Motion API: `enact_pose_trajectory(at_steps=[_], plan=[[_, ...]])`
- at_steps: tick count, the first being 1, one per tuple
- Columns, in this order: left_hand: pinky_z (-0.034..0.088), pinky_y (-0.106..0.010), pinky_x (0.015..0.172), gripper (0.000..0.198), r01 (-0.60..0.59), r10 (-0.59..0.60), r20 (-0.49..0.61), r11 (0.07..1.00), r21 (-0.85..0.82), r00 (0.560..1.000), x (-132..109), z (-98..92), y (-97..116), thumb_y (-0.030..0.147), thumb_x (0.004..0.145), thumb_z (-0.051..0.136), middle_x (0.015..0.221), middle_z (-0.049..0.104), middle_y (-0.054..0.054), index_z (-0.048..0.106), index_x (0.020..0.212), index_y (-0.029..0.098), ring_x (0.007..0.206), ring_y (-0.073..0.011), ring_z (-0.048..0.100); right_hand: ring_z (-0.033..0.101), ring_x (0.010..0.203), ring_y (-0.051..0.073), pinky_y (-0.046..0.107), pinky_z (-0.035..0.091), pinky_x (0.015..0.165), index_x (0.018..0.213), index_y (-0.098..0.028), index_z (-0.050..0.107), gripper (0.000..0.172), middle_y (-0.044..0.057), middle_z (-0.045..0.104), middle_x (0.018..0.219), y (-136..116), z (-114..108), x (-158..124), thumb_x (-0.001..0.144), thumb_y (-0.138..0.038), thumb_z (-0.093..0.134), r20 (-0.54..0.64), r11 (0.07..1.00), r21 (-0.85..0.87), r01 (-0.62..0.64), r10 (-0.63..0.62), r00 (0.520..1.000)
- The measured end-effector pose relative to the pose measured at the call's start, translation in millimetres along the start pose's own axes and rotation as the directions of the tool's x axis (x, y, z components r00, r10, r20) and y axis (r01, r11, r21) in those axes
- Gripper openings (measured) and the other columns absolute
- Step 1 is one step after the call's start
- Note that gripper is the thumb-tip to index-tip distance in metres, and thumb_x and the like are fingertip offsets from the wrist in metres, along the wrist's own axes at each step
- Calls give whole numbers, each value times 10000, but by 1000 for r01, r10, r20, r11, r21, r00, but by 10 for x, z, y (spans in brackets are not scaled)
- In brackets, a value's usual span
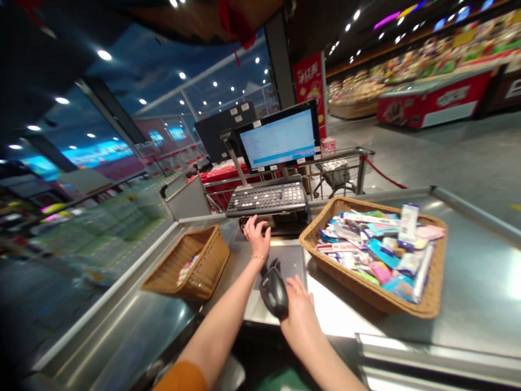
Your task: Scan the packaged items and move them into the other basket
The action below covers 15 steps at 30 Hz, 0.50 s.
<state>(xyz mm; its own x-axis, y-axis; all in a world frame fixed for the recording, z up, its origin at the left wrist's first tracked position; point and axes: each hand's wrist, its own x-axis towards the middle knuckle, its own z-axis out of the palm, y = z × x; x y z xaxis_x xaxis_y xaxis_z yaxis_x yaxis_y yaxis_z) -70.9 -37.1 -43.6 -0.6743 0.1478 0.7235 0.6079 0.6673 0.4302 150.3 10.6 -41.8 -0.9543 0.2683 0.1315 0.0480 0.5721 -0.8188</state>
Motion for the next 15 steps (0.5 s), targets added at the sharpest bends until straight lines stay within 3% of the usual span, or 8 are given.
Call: enact_pose_trajectory(at_steps=[15], plan=[[305, -514, 1123, 140, -94, 98, 51, 992, -80, 994, 19, 188, 301, 230, 825, 592, 1366, 525, -97, 668, 944, 233, 1345, -259, 384, 470, 1317, 291, 525, 336, 1106, 1152, -212, 648, 562, 124, 626, 1271, 201, -82, -39, 626, -68, 513, -103, 1000, -8, -21, 21, 994]])
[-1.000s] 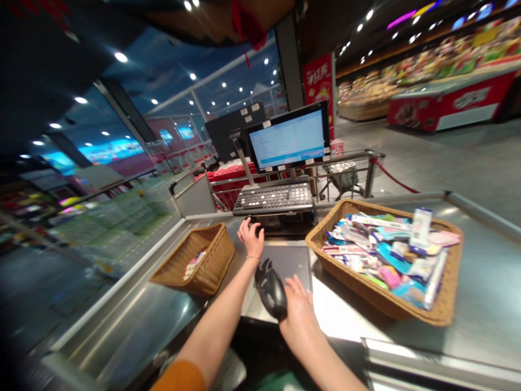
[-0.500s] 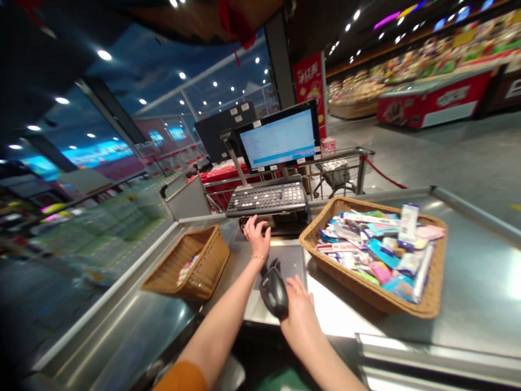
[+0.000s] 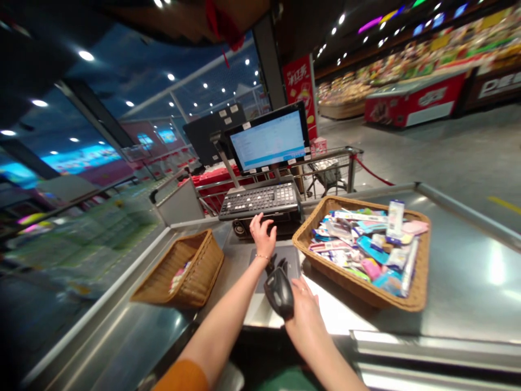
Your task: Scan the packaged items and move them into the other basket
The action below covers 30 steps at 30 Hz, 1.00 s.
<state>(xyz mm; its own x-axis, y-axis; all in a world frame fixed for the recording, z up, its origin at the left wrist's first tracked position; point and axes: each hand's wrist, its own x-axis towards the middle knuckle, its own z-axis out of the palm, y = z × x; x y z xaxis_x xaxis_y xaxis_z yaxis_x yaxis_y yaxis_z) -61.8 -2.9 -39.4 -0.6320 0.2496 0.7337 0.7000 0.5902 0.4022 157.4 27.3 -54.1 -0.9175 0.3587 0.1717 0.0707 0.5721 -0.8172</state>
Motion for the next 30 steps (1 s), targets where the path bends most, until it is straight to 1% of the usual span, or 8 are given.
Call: enact_pose_trajectory(at_steps=[8, 17, 23, 30], plan=[[326, -503, 1112, 142, -63, 65, 26, 996, -68, 998, 0, 128, 174, 218, 823, 598, 1349, 529, -107, 673, 944, 219, 1329, -260, 391, 454, 1329, 312, 532, 335, 1109, 1172, -194, 635, 578, 135, 622, 1274, 80, -21, -20, 616, -82, 522, -52, 999, 3, -33, 33, 998], [356, -483, 1102, 138, -111, 119, 53, 986, -125, 992, 1, 208, 387, 220, 826, 607, 1347, 531, -100, 678, 944, 217, 1317, -253, 403, 518, 1274, 280, 521, 313, 1128, 1139, -211, 652, 531, 113, 644, 1249, 151, -121, -24, 640, -91, 517, -67, 1000, 7, -22, 22, 997], [359, -511, 1098, 148, -135, 149, 95, 980, -147, 984, -8, 261, 484, 221, 827, 598, 1353, 529, -96, 676, 952, 228, 1329, -265, 396, 482, 1313, 296, 490, 364, 1112, 1162, -184, 649, 528, 130, 632, 1271, 223, -187, -60, 654, -116, 523, -85, 999, -1, -48, 47, 995], [378, -482, 1097, 143, -202, 224, 101, 959, -198, 969, -1, 303, 592, 199, 816, 609, 1337, 535, -97, 667, 946, 215, 1314, -253, 411, 453, 1337, 321, 521, 381, 1102, 1207, -139, 622, 499, 147, 616, 1293, 265, -208, -68, 732, -166, 472, -104, 998, -24, -59, 56, 993]])
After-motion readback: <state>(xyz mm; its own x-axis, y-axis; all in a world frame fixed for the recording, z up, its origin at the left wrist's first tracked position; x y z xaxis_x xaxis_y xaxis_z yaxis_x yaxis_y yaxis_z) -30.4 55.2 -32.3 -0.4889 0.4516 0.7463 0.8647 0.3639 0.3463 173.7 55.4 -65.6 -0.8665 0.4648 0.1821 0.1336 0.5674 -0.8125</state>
